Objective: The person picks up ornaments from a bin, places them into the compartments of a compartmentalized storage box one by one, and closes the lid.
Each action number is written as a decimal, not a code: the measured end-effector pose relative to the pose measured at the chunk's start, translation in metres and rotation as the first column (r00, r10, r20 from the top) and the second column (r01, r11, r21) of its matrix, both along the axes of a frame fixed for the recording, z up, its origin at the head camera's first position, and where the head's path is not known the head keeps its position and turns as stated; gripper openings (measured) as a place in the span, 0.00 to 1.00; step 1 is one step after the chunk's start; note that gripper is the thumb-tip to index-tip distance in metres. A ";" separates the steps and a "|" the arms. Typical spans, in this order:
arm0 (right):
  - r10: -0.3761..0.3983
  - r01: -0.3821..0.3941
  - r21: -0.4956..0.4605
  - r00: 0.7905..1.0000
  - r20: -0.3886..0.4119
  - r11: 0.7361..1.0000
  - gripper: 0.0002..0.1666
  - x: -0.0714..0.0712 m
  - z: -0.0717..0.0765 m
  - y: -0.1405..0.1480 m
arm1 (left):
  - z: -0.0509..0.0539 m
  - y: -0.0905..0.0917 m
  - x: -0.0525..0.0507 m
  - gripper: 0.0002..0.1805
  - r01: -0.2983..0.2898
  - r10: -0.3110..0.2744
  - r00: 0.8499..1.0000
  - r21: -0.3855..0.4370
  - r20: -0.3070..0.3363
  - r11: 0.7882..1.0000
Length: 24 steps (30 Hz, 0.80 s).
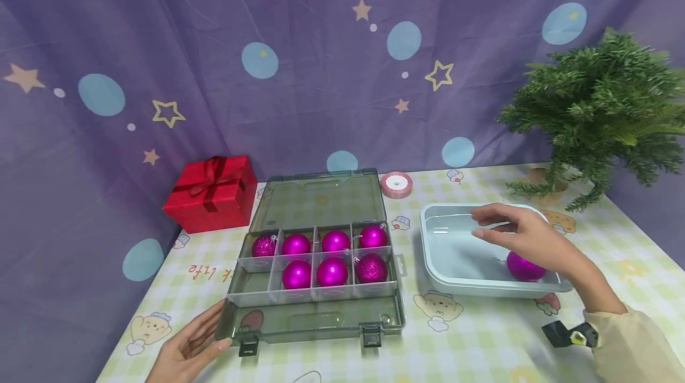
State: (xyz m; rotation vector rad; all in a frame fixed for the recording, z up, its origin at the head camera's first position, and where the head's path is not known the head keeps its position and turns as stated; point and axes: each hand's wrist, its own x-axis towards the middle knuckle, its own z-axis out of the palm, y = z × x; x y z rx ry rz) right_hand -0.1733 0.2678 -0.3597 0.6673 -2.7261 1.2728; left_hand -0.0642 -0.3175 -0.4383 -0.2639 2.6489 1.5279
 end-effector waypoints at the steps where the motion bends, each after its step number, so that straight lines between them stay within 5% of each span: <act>1: -0.005 0.005 0.002 1.000 -0.002 1.000 0.19 0.001 -0.001 0.005 | 0.000 0.000 0.000 0.42 0.000 0.000 1.000 -0.001 0.002 1.000; 8: -0.063 0.064 0.027 0.998 -0.018 0.998 0.20 0.008 -0.006 0.034 | 0.002 0.001 0.000 0.45 0.000 0.000 0.999 -0.006 0.040 1.000; 24: -0.052 0.053 0.097 0.998 -0.020 0.994 0.22 0.013 -0.014 0.055 | 0.001 0.001 0.000 0.46 -0.003 0.003 0.999 -0.010 0.042 1.000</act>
